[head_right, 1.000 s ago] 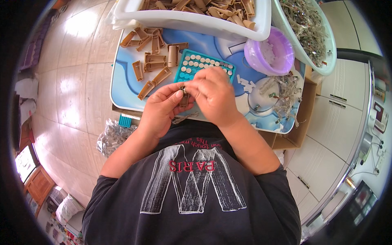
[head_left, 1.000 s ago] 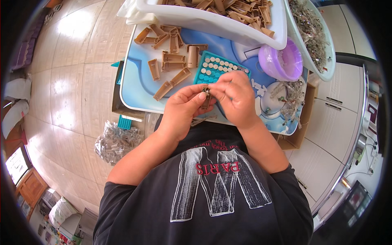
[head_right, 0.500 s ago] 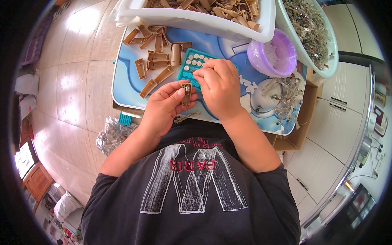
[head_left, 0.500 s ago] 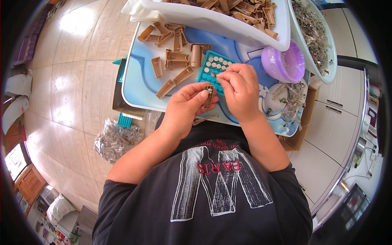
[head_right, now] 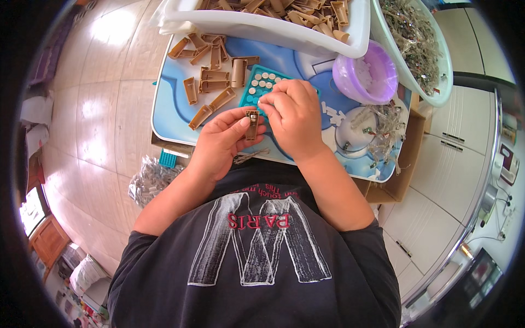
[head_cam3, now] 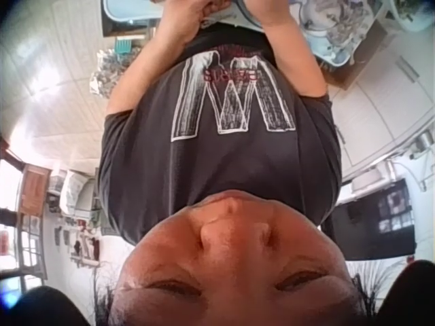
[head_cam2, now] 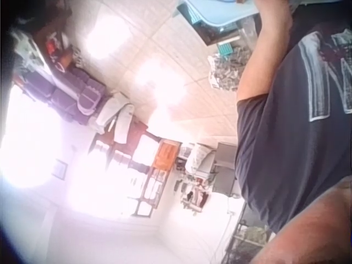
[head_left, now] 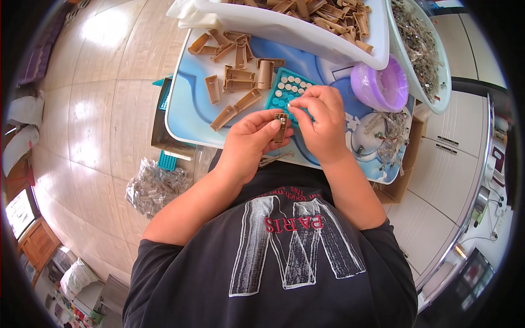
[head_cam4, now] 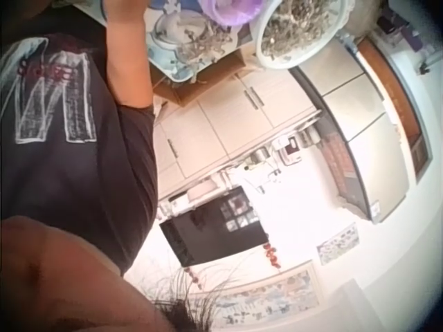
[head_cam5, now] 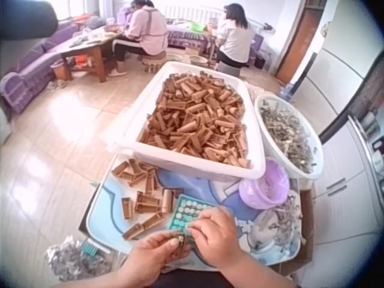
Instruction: The person assembles small metal and plastic electrical components into cardboard tubes, then heats the assembled parts with a lighter.
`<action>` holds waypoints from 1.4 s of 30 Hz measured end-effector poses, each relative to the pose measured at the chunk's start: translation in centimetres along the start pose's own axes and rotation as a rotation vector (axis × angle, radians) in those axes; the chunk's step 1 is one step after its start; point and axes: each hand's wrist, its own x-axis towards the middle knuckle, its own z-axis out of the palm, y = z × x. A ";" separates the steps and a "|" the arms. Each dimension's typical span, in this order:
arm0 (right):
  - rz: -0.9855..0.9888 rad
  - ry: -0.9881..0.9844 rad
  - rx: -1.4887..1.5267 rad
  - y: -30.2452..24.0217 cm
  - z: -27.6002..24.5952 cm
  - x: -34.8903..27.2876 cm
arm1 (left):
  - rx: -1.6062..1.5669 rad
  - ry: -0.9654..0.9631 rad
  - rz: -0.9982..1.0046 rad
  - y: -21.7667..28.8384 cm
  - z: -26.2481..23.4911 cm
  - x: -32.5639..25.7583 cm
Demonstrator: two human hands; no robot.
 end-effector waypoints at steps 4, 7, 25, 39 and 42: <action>-0.023 -0.044 0.038 -1.2 -0.9 -0.4 | -0.012 0.004 0.007 -0.1 0.0 0.0; -0.043 -0.050 0.023 -1.5 -0.7 -0.4 | -0.011 0.007 0.007 -0.2 0.0 0.0; -0.045 -0.118 0.126 -2.2 -1.1 -0.1 | -0.057 0.042 -0.003 -0.4 -0.3 -0.6; -0.373 -0.192 -0.131 -1.0 2.2 4.6 | 0.171 0.016 0.013 0.4 0.0 -3.6; -0.184 -0.216 0.088 -1.6 -0.8 4.0 | 0.159 0.051 0.076 0.5 -0.3 -3.6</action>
